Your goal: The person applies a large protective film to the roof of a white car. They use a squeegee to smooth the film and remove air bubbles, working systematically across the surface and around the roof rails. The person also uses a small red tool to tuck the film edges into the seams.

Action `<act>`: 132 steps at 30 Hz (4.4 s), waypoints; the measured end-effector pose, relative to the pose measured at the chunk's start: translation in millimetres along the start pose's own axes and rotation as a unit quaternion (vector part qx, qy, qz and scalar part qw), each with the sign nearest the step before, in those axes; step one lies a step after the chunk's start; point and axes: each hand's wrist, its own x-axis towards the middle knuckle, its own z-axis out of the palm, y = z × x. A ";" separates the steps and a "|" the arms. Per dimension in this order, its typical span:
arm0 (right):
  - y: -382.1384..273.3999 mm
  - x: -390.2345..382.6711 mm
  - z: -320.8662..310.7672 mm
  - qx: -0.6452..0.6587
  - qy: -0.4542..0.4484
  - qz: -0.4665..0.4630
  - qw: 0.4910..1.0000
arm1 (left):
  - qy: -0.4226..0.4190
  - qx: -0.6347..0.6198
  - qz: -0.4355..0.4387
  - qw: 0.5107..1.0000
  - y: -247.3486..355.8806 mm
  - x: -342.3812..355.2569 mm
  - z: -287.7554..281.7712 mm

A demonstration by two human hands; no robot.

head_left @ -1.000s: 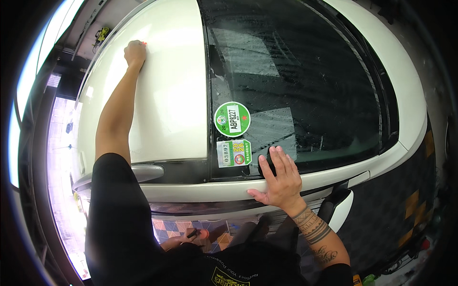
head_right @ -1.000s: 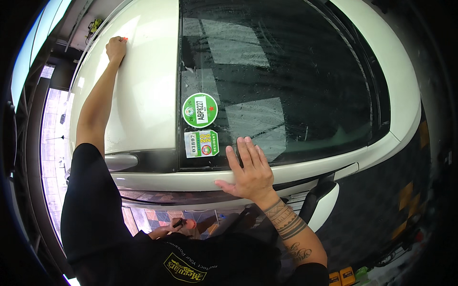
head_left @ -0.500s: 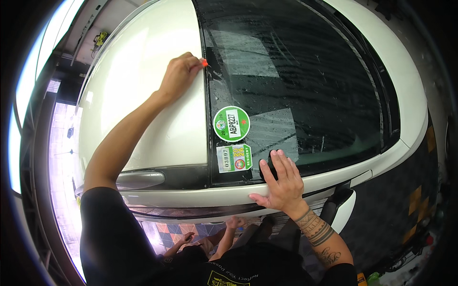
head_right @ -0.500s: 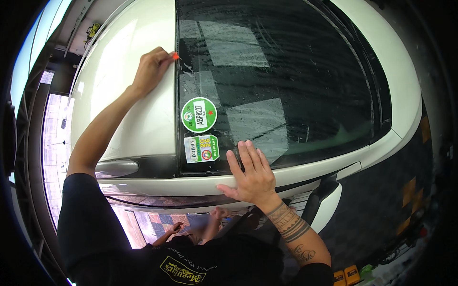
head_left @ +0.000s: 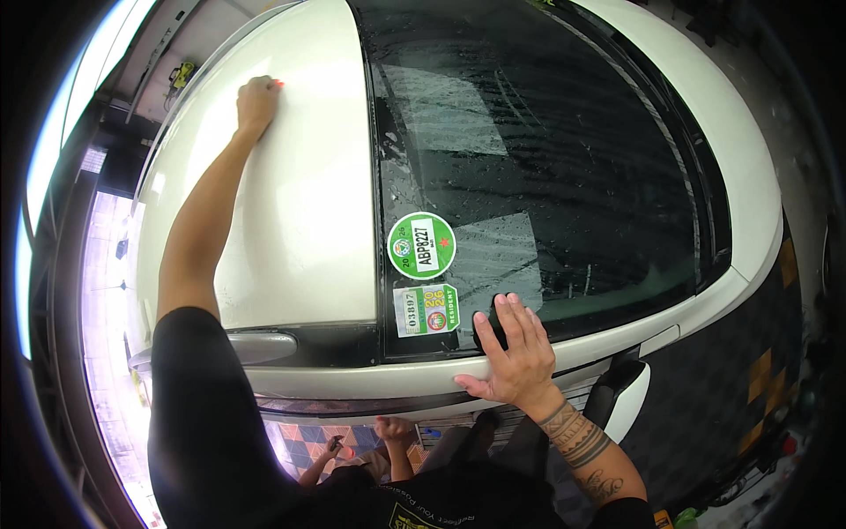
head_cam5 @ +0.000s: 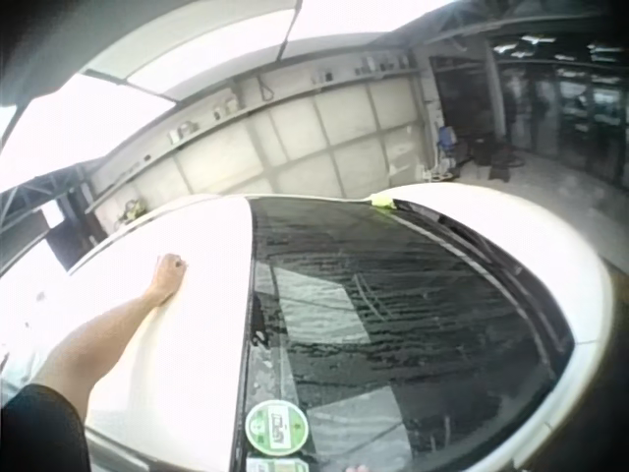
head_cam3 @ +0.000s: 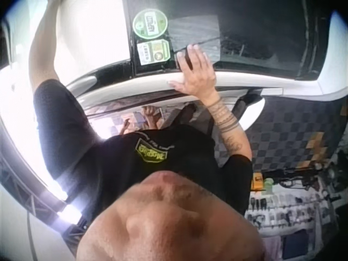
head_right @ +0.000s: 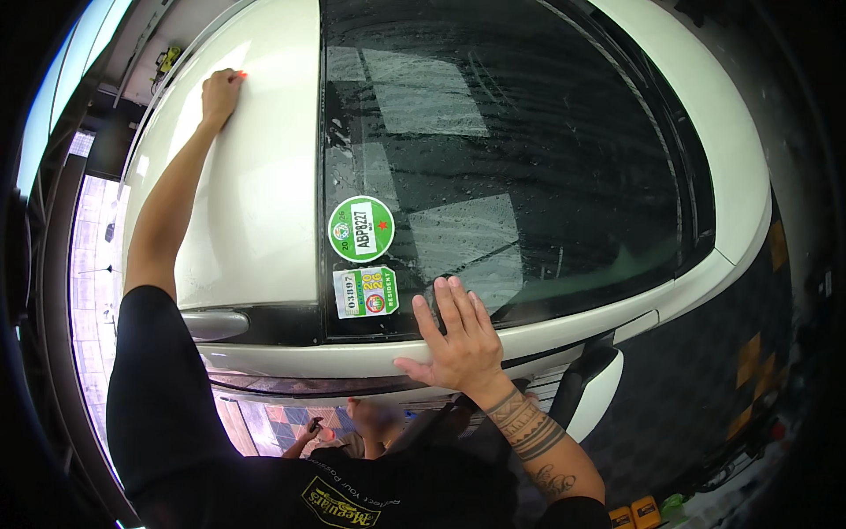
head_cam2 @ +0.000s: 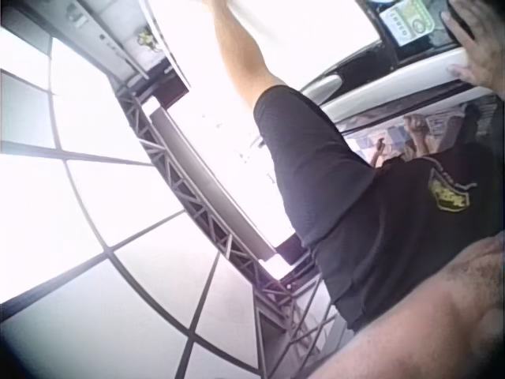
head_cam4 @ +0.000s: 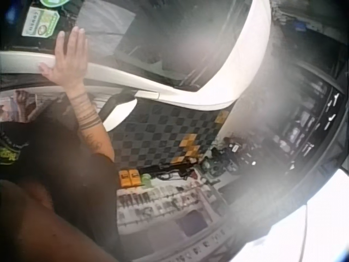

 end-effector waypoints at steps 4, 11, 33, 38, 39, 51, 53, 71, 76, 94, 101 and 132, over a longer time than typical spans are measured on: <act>0.3 -0.5 -0.9 -0.001 -0.014 0.014 1.000 | 0.037 -0.034 0.181 0.982 21.1 -25.3 26.0; 1.2 0.1 -3.1 -0.008 -0.018 0.004 1.000 | -0.051 -0.084 -0.120 0.988 -11.1 18.6 -1.2; 1.6 -0.5 -2.5 0.000 -0.043 -0.016 0.999 | 0.031 0.036 -0.045 0.998 -69.6 73.0 22.2; 7.9 3.0 5.3 -0.034 -0.040 0.034 0.998 | -0.149 -0.120 0.318 0.929 120.7 -15.7 54.8; 8.3 1.4 2.6 -0.031 -0.041 0.030 0.998 | -0.117 -0.134 0.329 0.928 107.0 -6.0 58.2; 1.0 0.1 1.2 -0.049 -0.070 0.057 0.995 | -0.038 -0.172 0.337 0.925 35.3 62.7 81.7; 3.0 -0.4 -2.4 -0.022 -0.078 0.036 0.996 | 0.051 0.063 0.041 0.996 -101.2 122.2 52.5; 1.1 -4.5 2.3 -0.004 -0.072 0.072 0.995 | 0.075 0.061 0.011 0.995 -43.4 215.2 150.6; 1.1 -0.4 -2.0 -0.004 -0.083 0.067 0.994 | 0.066 0.039 0.031 0.997 -30.4 212.3 146.8; 4.9 -4.8 0.8 -0.011 -0.063 0.068 0.996 | 0.071 0.087 -0.045 0.993 -61.3 185.9 116.9; 3.5 3.3 -3.6 -0.015 -0.071 0.060 0.996 | 0.073 0.071 -0.044 0.994 -50.5 167.0 99.7; 5.3 1.0 -5.4 0.006 -0.051 0.050 0.997 | 0.113 0.076 -0.129 0.982 -93.9 125.4 56.1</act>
